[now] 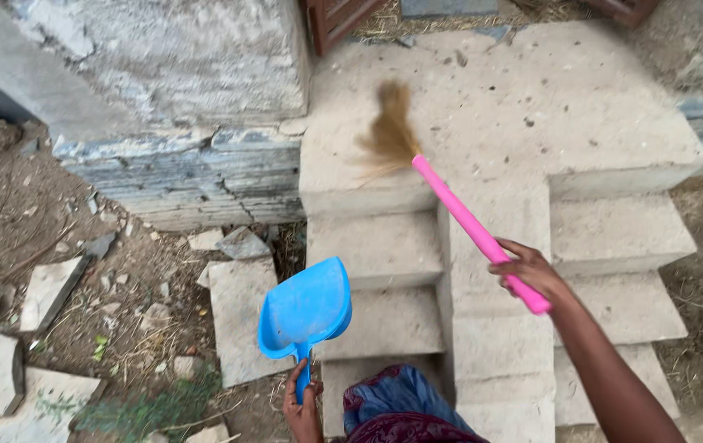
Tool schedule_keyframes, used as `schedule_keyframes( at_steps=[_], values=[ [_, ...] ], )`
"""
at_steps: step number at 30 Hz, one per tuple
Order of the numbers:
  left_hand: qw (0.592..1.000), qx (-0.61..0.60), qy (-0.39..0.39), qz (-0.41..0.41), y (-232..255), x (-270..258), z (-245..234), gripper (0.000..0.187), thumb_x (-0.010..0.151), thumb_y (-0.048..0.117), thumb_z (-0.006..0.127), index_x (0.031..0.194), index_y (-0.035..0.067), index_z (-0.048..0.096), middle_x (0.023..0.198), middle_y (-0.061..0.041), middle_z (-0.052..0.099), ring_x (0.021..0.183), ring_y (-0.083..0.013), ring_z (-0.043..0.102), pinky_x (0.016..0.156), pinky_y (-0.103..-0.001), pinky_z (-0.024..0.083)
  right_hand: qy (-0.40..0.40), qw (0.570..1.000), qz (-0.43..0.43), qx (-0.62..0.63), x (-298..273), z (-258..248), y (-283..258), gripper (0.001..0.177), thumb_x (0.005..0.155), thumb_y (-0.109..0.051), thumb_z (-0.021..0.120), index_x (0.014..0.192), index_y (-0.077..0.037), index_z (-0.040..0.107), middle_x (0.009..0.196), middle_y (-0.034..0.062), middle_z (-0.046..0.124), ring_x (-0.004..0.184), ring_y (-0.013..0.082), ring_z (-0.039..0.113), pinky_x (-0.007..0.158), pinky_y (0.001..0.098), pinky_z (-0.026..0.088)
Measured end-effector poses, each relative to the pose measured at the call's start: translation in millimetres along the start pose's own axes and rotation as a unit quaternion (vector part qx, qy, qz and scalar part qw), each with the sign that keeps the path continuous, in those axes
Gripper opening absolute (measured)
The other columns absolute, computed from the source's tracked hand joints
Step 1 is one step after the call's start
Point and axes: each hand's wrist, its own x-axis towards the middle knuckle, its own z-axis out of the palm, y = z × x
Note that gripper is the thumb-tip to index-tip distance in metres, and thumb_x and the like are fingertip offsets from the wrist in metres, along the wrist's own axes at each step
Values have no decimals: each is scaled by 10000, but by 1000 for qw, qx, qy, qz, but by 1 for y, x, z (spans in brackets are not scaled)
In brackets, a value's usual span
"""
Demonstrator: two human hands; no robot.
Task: The person sweeps dirt and debris from concrete stairs and a dirt ground area using a handheld broom while holding a dustpan.
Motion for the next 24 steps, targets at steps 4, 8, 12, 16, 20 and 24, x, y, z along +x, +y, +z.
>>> schedule_keyframes(
  at_steps=[4,8,12,16,20,24],
  values=[
    [998,-41,-51,15,2,26,36,492,861,-46,521,1339,-15,633,1106,-175,711,879,-166,675,759,-314,585,4,990,-130,-60,74,17,-36,900,716,9,741,1553,-188,474,857,92,674,551,163,595,480,309,542],
    [998,-11,-54,18,9,48,61,511,842,-64,544,1344,-27,626,1170,-193,698,852,-175,668,752,-310,559,-40,977,-41,-203,113,-17,-78,942,738,-12,774,1572,-236,396,947,166,735,564,178,672,549,317,614],
    [999,18,-24,24,19,82,79,513,838,-70,548,1342,-40,639,1175,-195,703,873,-191,667,812,-324,575,-62,973,16,-221,145,-57,-101,967,716,-29,786,1557,-319,405,1068,90,682,553,202,643,525,348,583],
    [998,44,-37,13,24,119,99,481,864,-48,542,1340,-33,610,1204,-196,675,910,-209,685,804,-343,586,-32,987,22,-159,200,-71,-134,909,717,4,777,1548,-209,477,946,200,754,582,192,650,507,344,545],
    [991,11,-90,98,30,161,116,539,831,-73,466,1346,-33,622,1238,-215,699,1035,-207,692,878,-314,549,28,967,-43,-250,232,-39,-161,911,746,-30,763,1577,-194,427,922,196,758,590,213,687,601,337,595],
    [989,16,-133,58,55,220,134,528,829,-57,487,1336,-23,630,1213,-202,697,997,-203,693,858,-316,560,-4,961,-27,-274,242,-32,-178,924,739,-49,767,1569,-258,418,945,160,764,580,203,676,620,367,609]
  ],
)
